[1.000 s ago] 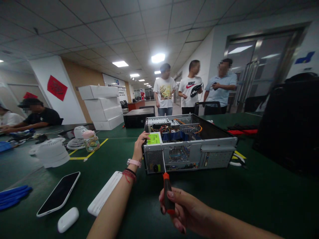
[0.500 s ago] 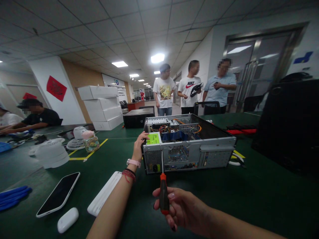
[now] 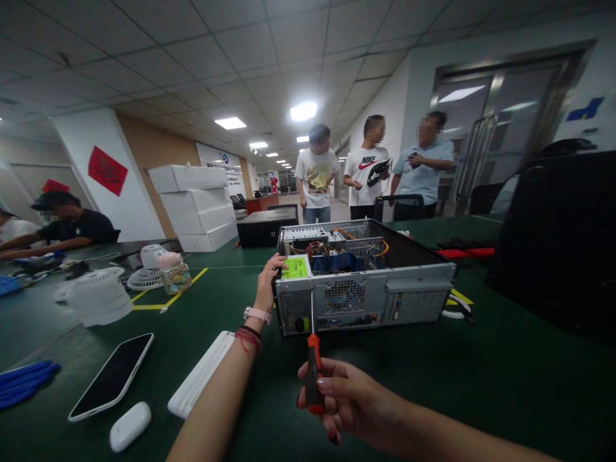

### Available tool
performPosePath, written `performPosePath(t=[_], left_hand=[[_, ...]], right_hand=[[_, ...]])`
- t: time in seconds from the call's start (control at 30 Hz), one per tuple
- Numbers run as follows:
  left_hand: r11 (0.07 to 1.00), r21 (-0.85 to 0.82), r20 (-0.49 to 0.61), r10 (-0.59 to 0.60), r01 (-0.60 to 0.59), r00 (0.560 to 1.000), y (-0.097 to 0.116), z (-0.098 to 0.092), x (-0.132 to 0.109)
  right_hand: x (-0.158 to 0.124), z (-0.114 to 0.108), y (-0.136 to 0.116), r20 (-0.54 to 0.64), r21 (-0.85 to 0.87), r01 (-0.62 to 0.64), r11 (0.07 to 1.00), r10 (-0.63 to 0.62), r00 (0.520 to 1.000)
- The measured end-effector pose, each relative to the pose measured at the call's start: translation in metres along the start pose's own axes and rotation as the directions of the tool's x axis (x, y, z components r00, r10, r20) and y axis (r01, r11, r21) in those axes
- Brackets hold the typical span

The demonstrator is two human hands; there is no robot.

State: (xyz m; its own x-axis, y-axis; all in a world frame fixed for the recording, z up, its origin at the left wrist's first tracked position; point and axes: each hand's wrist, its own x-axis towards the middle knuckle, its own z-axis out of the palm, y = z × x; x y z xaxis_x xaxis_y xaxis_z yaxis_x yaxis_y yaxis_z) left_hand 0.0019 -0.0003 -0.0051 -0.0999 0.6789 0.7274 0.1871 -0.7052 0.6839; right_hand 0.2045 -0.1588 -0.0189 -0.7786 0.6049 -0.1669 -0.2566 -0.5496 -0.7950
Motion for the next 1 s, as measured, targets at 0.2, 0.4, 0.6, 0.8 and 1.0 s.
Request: performPosePath(t=[0.2, 0.4, 0.6, 0.8, 1.0], left_hand=[[1.000, 0.004, -0.006, -0.006, 0.006, 1.000, 0.0018, 0.0000, 0.0007], [1.000, -0.004, -0.006, -0.016, 0.016, 1.000, 0.0056, -0.0001, 0.0007], [1.000, 0.000, -0.006, -0.010, 0.010, 1.000, 0.0044, 0.0000, 0.0003], [1.000, -0.016, -0.004, -0.007, 0.007, 1.000, 0.0038, 0.0001, 0.0002], [1.000, -0.020, 0.000, -0.017, 0.017, 1.000, 0.0038, 0.0002, 0.0006]], right_hand=[[-0.0009, 0.0020, -0.0002, -0.069, -0.040, -0.006, 0.999, 0.003, 0.998], [-0.0002, 0.0036, 0.0007, -0.110, -0.085, -0.065, 0.994, 0.056, 0.992], [0.0008, 0.0011, 0.0002, -0.095, -0.083, -0.087, 0.993, 0.079, 0.992], [-0.0001, 0.0030, -0.0002, -0.085, -0.050, -0.046, 0.998, 0.042, 0.996], [-0.0026, 0.0042, -0.0016, -0.045, 0.018, 0.003, 1.000, -0.002, 0.999]])
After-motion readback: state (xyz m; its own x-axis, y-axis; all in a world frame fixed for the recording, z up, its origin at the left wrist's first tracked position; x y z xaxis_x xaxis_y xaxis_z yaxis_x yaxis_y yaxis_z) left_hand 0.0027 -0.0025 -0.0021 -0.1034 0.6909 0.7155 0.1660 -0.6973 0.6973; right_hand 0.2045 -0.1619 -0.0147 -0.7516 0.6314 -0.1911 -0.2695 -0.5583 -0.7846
